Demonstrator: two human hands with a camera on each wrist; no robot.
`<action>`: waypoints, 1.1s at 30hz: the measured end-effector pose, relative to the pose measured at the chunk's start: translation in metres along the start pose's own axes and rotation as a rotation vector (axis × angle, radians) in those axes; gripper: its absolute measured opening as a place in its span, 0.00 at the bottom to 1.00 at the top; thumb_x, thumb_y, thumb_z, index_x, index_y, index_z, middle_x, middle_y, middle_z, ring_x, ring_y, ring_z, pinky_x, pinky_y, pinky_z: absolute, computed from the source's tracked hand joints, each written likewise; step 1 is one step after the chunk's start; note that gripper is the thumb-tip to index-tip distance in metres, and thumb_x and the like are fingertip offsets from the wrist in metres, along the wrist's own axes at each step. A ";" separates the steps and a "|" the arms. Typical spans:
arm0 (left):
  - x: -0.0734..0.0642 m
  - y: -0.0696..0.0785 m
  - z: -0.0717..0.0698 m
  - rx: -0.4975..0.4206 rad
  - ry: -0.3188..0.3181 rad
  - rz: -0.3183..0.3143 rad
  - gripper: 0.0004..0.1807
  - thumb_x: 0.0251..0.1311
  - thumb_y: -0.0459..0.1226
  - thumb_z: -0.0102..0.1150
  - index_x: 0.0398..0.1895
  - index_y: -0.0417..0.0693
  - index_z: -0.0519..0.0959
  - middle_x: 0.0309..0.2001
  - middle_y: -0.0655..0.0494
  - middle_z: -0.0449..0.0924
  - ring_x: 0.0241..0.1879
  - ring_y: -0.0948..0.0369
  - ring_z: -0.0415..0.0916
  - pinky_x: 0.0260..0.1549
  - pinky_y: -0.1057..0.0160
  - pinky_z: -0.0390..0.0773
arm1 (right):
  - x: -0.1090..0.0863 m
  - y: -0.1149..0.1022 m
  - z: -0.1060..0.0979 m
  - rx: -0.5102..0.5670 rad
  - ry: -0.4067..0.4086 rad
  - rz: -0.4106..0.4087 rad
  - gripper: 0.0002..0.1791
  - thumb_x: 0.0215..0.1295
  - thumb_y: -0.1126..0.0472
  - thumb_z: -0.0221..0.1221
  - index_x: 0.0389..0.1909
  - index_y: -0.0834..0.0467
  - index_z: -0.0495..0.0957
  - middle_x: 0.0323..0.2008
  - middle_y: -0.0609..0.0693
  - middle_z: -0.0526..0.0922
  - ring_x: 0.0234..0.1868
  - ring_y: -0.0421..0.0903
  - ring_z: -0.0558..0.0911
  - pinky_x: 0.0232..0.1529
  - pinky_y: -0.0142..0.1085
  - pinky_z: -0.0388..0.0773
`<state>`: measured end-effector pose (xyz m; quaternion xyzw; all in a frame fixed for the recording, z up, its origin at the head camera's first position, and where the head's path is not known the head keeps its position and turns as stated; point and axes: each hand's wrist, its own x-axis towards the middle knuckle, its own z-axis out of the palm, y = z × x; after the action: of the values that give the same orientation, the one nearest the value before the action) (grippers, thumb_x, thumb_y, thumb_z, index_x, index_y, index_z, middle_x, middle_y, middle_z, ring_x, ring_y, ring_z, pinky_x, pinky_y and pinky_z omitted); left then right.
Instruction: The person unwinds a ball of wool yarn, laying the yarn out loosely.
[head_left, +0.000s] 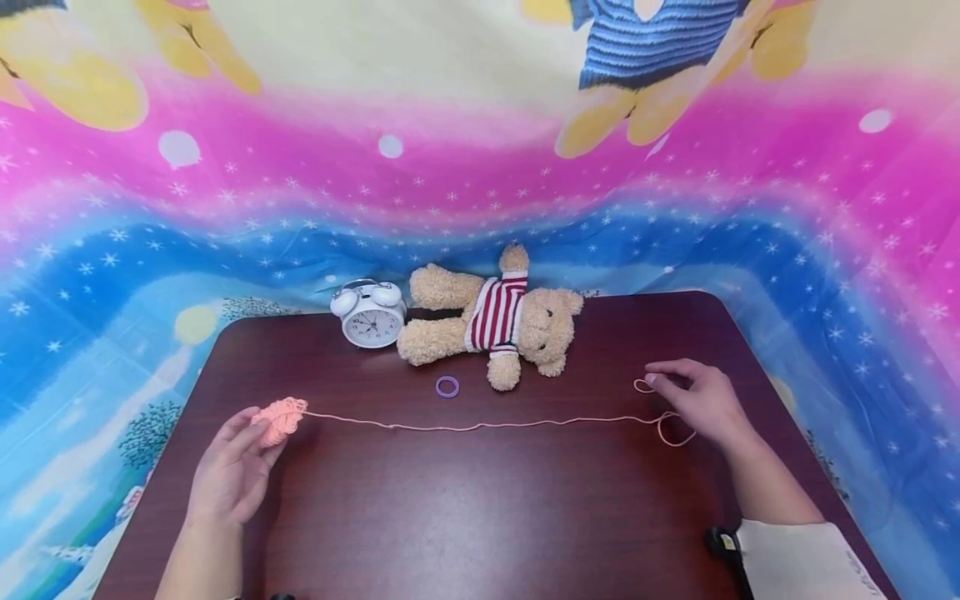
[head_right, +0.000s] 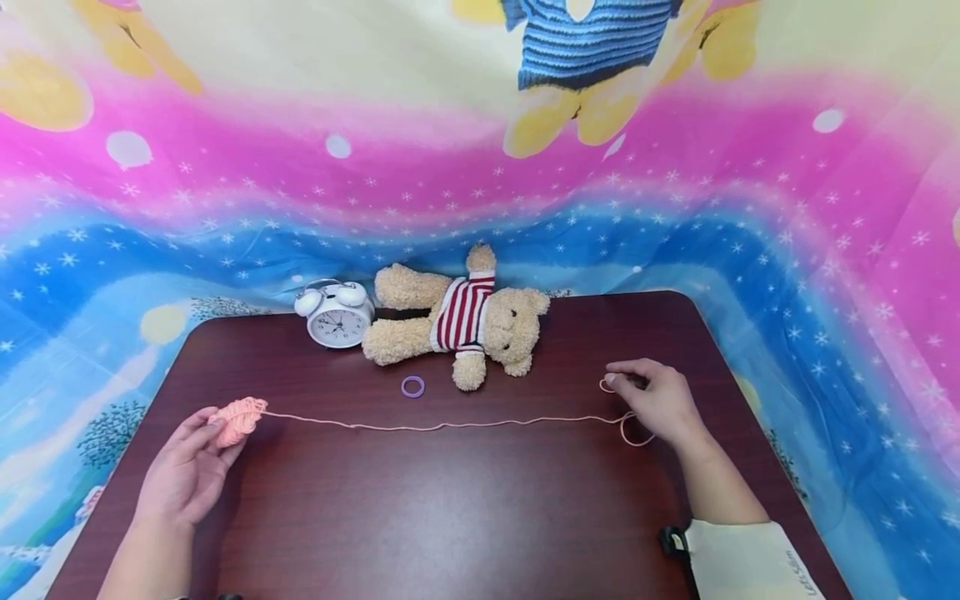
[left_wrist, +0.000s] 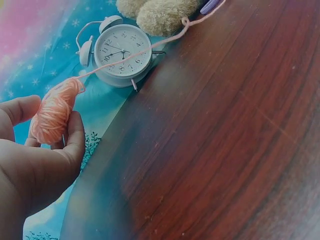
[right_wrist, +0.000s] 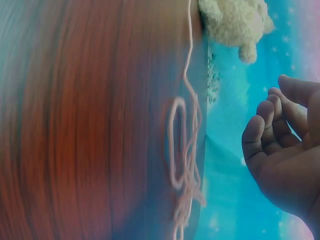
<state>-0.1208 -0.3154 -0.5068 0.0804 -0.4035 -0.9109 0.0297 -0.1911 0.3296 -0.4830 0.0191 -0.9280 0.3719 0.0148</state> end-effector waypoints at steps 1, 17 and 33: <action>0.000 -0.001 0.001 0.010 0.004 0.000 0.13 0.76 0.25 0.47 0.48 0.48 0.80 0.46 0.54 0.80 0.40 0.60 0.85 0.50 0.63 0.84 | 0.001 -0.002 0.003 0.005 -0.005 -0.002 0.22 0.73 0.43 0.63 0.57 0.54 0.86 0.47 0.51 0.89 0.46 0.50 0.85 0.42 0.36 0.79; 0.002 -0.016 0.022 0.165 0.024 -0.016 0.12 0.74 0.24 0.51 0.49 0.50 0.73 0.44 0.58 0.76 0.39 0.63 0.84 0.46 0.65 0.84 | 0.003 -0.043 0.047 0.091 -0.022 -0.073 0.15 0.70 0.51 0.67 0.52 0.53 0.88 0.46 0.49 0.89 0.44 0.47 0.83 0.45 0.41 0.80; 0.002 -0.026 0.039 0.282 0.037 -0.062 0.12 0.74 0.28 0.56 0.52 0.54 0.76 0.46 0.61 0.78 0.40 0.64 0.84 0.43 0.66 0.84 | 0.005 -0.091 0.098 0.187 -0.064 -0.217 0.10 0.66 0.57 0.71 0.47 0.52 0.90 0.44 0.44 0.88 0.42 0.42 0.84 0.44 0.39 0.81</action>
<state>-0.1287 -0.2699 -0.5009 0.1131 -0.5242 -0.8441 -0.0025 -0.1933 0.1958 -0.4911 0.1325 -0.8818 0.4520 0.0236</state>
